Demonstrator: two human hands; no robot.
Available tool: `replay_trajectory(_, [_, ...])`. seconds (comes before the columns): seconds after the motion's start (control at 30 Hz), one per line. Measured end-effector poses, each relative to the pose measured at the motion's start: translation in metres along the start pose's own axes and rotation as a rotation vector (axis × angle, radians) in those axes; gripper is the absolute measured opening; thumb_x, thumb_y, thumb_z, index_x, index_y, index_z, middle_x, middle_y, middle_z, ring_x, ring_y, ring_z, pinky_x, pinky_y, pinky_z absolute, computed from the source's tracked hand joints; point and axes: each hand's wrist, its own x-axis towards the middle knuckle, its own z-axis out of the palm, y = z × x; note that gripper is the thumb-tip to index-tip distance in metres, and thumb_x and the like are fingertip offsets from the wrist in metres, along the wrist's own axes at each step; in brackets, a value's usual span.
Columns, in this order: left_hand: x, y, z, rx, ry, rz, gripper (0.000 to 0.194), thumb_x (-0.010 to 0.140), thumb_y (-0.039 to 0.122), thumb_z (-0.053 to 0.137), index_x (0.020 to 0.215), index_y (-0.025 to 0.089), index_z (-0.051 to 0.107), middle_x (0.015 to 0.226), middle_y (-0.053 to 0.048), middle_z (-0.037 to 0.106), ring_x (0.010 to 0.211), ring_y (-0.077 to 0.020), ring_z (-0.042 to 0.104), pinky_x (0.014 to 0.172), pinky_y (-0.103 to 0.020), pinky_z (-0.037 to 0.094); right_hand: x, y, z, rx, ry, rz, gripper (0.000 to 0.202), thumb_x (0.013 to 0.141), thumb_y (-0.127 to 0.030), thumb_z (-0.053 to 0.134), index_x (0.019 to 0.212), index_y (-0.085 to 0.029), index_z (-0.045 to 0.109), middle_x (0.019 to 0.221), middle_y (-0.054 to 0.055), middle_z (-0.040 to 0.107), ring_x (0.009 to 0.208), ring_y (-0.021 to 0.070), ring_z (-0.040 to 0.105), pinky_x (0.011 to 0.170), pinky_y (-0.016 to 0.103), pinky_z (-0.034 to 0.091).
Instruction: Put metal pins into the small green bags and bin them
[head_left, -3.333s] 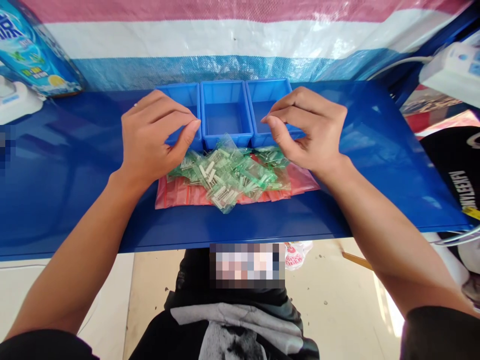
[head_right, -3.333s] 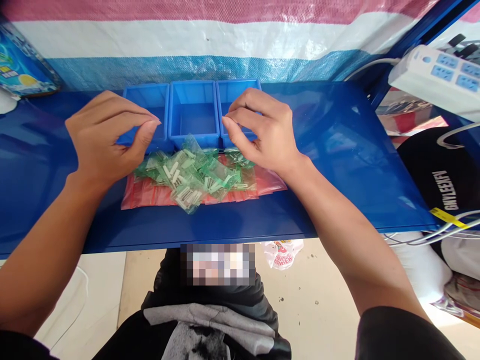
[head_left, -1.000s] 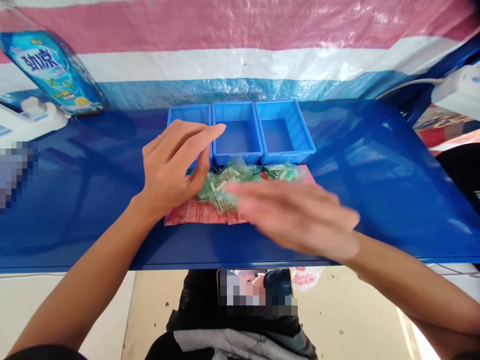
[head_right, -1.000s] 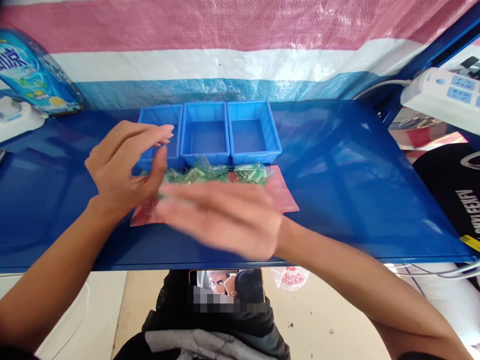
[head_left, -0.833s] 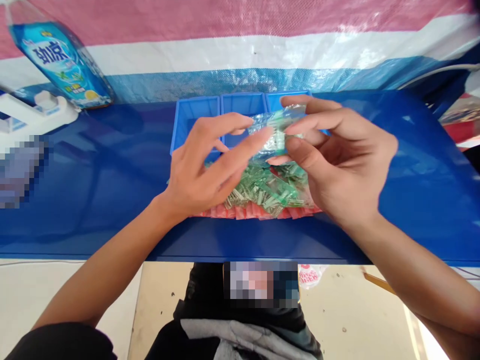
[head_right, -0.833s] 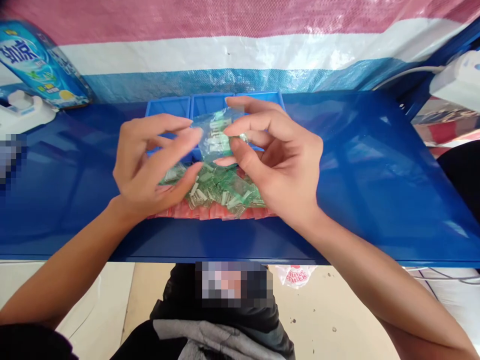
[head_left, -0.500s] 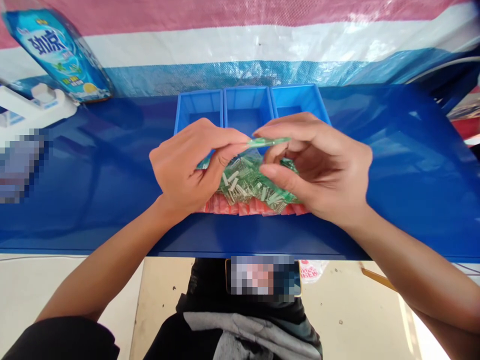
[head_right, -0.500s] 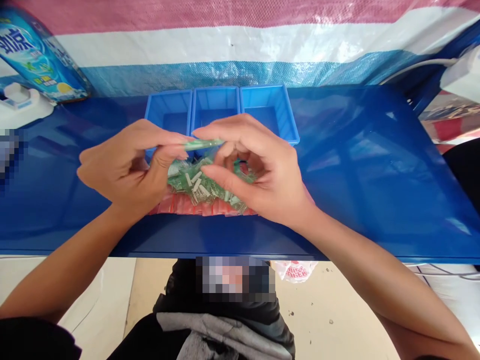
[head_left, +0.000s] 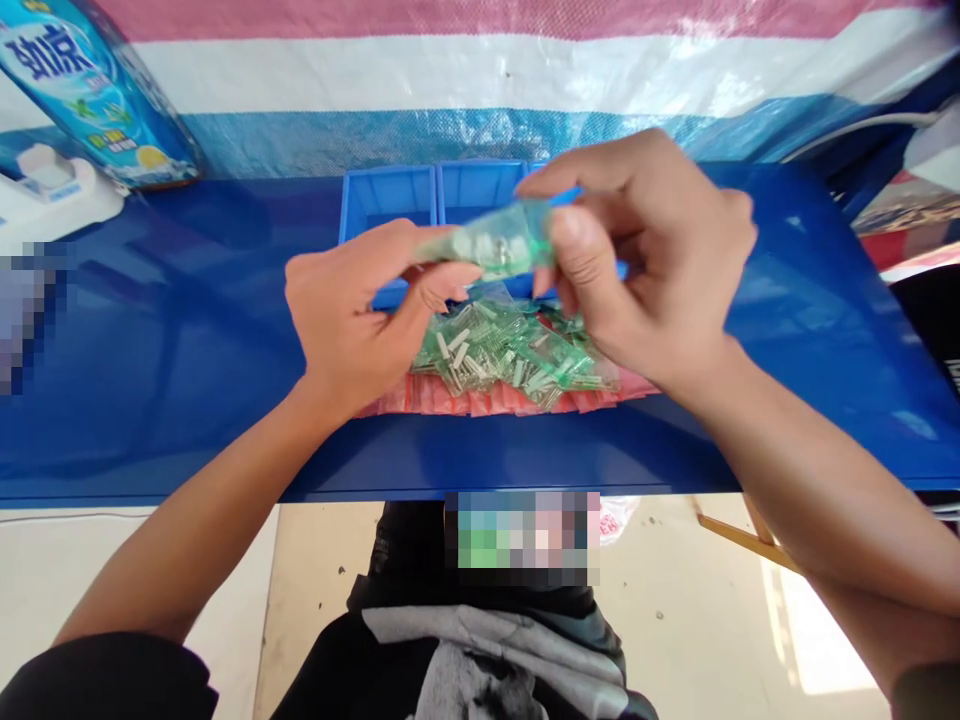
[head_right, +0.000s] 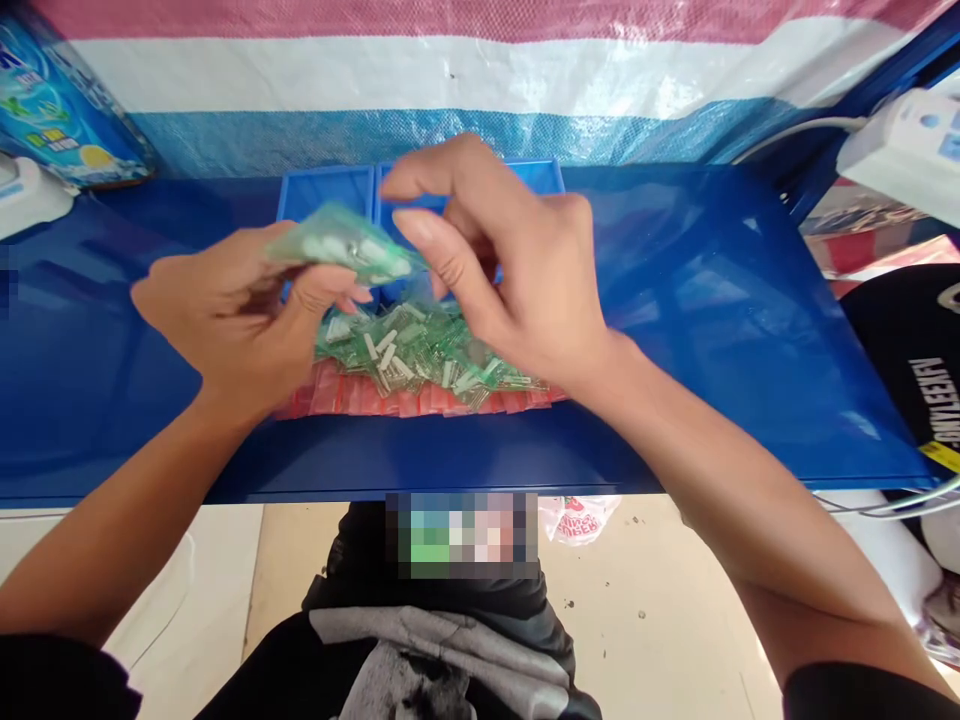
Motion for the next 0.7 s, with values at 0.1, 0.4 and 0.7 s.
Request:
replay_trajectory(0.1, [0.003, 0.0, -0.002, -0.301, -0.064, -0.19, 0.027, 0.1, 0.025, 0.077, 0.125, 0.036, 0.076, 0.078, 0.007, 0.074, 0.057, -0.0104, 0.068, 0.053, -0.025, 0.057, 0.001, 0.015, -0.004, -0.389, 0.034, -0.36, 0.041, 0.109, -0.025, 0.058, 0.146, -0.04, 0.064, 0.098, -0.003, 0.075, 0.076, 0.0099, 0.069, 0.061, 0.02, 0.049])
replay_trajectory(0.4, [-0.002, 0.003, 0.001, -0.235, -0.113, -0.219, 0.035, 0.106, 0.025, 0.065, 0.137, 0.041, 0.069, 0.079, 0.004, 0.071, 0.064, -0.014, 0.068, 0.058, -0.029, 0.057, -0.015, 0.006, 0.005, -0.134, 0.168, -0.209, 0.025, 0.108, -0.044, 0.06, 0.105, -0.029, 0.08, 0.09, 0.002, 0.079, 0.08, 0.021, 0.075, 0.069, 0.033, 0.061])
replay_trajectory(0.7, [-0.003, -0.015, -0.004, 0.329, -0.071, 0.332, 0.04, 0.106, 0.021, 0.06, 0.138, 0.042, 0.07, 0.137, 0.0, 0.071, 0.102, -0.0199, 0.074, 0.061, -0.032, 0.056, -0.028, -0.004, 0.018, 0.571, 0.056, 0.242, 0.034, 0.102, -0.044, 0.073, 0.128, -0.024, 0.069, 0.074, -0.004, 0.066, 0.054, 0.0121, 0.062, 0.046, 0.024, 0.054])
